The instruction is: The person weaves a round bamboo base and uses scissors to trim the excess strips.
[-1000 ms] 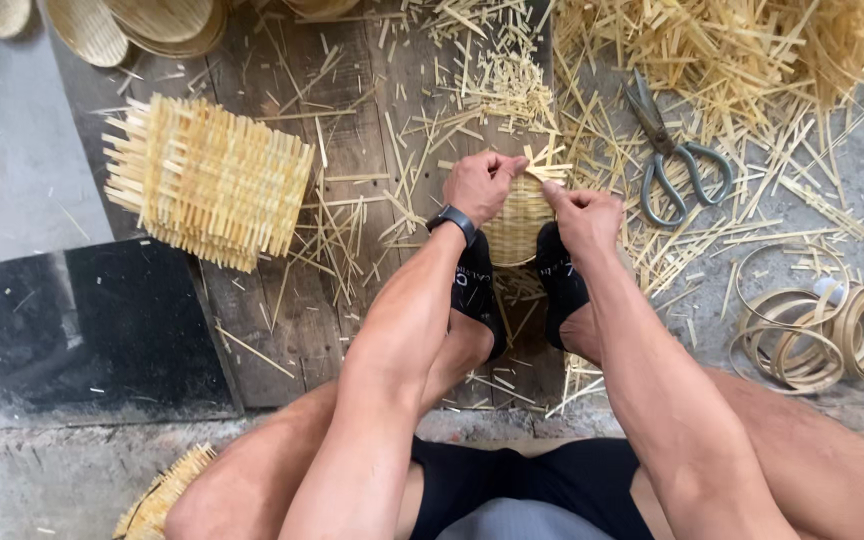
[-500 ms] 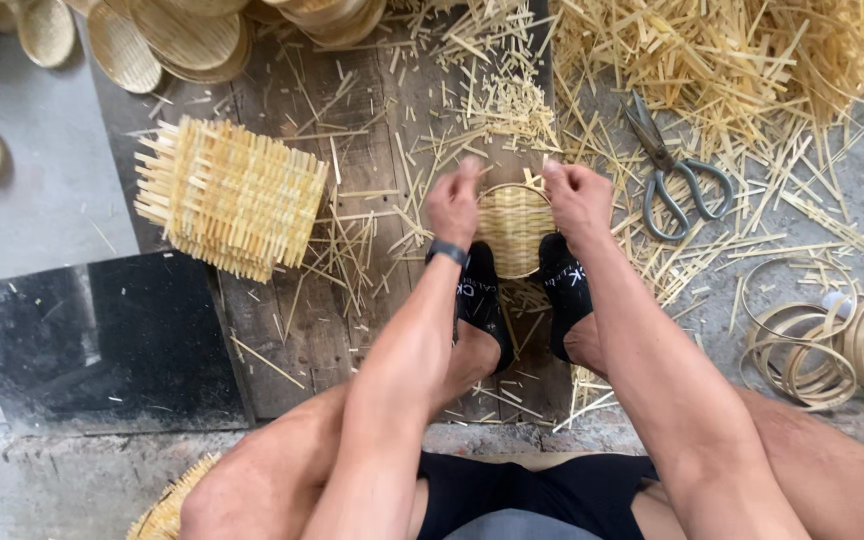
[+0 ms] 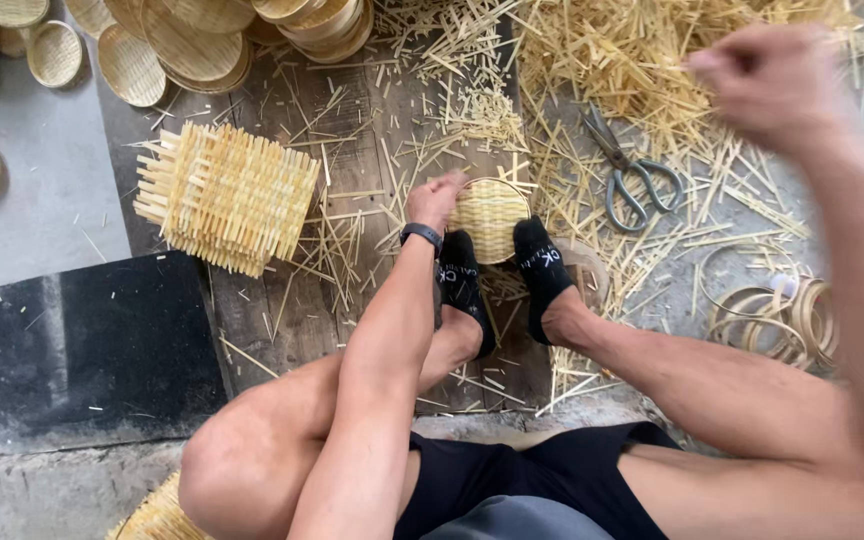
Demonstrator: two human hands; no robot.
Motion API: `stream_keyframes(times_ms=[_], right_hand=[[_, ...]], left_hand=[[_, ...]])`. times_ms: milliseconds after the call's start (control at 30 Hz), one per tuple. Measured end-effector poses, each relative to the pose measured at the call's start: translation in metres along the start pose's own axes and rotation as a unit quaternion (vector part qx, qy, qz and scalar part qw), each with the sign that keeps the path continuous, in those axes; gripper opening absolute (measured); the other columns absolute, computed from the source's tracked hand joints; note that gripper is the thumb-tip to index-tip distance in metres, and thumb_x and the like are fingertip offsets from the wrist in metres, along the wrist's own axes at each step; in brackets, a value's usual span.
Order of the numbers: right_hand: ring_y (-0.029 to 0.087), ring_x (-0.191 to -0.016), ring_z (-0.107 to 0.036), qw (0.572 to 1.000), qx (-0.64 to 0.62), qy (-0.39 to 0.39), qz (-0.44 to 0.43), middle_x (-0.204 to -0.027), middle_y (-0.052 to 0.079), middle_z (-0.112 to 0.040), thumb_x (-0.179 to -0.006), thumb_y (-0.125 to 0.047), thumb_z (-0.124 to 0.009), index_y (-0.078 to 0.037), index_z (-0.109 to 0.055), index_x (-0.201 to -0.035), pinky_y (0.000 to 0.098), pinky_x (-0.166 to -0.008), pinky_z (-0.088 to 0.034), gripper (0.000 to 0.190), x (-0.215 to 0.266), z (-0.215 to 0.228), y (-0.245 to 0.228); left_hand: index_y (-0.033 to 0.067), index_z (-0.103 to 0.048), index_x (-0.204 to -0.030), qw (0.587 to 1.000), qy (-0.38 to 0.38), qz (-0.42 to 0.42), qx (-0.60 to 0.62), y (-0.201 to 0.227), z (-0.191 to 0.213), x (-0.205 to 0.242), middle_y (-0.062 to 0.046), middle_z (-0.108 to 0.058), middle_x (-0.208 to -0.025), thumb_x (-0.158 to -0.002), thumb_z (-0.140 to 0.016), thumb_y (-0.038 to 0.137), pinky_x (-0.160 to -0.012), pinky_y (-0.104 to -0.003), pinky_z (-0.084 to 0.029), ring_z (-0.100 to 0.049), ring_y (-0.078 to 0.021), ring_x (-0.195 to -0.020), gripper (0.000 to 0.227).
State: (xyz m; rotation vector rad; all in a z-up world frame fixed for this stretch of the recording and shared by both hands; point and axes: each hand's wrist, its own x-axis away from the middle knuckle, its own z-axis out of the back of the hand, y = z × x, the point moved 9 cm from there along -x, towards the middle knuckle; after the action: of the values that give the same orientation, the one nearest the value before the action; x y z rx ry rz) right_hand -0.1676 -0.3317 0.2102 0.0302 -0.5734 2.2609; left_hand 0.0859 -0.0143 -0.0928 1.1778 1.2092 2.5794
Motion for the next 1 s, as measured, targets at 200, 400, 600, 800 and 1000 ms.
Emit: stream_keyframes(times_ms=[200,400,600,800,1000], right_hand=[[0.029,-0.099,-0.05,0.944,0.239,-0.156,0.168,-0.114,0.019,-0.058,-0.101,-0.024,-0.06,0.005,-0.062,-0.115,0.0448,-0.088,-0.041,0.032,0.105,-0.14,-0.05],[0.043,-0.125,-0.042,0.83,0.402,-0.24,0.303,-0.14,0.028,-0.051,-0.088,-0.018,-0.055,0.013,-0.053,-0.13,0.0544,-0.108,-0.03,0.051,0.191,-0.304,-0.111],[0.046,-0.131,-0.042,0.789,0.373,-0.35,0.342,-0.143,0.028,-0.053,-0.094,-0.007,-0.054,0.011,-0.067,-0.122,0.0616,-0.117,-0.026,0.036,0.207,-0.38,-0.067],[0.044,-0.127,-0.045,0.816,0.363,-0.289,0.345,-0.137,0.025,-0.057,-0.089,-0.009,-0.057,0.009,-0.068,-0.117,0.0594,-0.113,-0.029,0.035,0.203,-0.394,-0.062],[0.037,-0.116,-0.049,0.835,0.315,-0.324,0.313,-0.126,0.02,-0.06,-0.093,-0.012,-0.06,0.006,-0.069,-0.114,0.0516,-0.102,-0.034,0.03,0.208,-0.352,-0.074]], left_hand=[[0.0036,-0.077,-0.106,0.991,-0.015,0.034,0.129,-0.042,-0.015,-0.005,-0.007,-0.077,-0.101,-0.086,-0.081,0.042,-0.087,-0.031,-0.052,-0.069,-0.0149,-0.094,0.044],[-0.0059,-0.078,-0.101,0.983,-0.042,0.054,0.173,-0.027,-0.012,-0.01,-0.012,-0.077,-0.096,-0.081,-0.086,0.028,-0.077,-0.034,-0.057,-0.071,-0.0203,-0.085,0.04],[-0.0019,-0.072,-0.089,0.922,-0.113,0.16,0.335,-0.06,-0.048,-0.045,-0.013,-0.074,-0.087,-0.082,-0.077,0.01,-0.069,-0.039,-0.058,-0.07,-0.0238,-0.072,0.015],[0.0013,-0.068,-0.08,0.89,-0.215,0.201,0.349,-0.078,-0.08,-0.065,-0.016,-0.073,-0.08,-0.084,-0.064,0.01,-0.067,-0.043,-0.06,-0.07,-0.0283,-0.067,0.01],[-0.0002,-0.079,-0.085,0.991,0.041,-0.006,0.128,-0.059,-0.03,-0.061,-0.013,-0.079,-0.089,-0.079,-0.084,0.027,-0.074,-0.035,-0.057,-0.073,-0.019,-0.075,0.029]])
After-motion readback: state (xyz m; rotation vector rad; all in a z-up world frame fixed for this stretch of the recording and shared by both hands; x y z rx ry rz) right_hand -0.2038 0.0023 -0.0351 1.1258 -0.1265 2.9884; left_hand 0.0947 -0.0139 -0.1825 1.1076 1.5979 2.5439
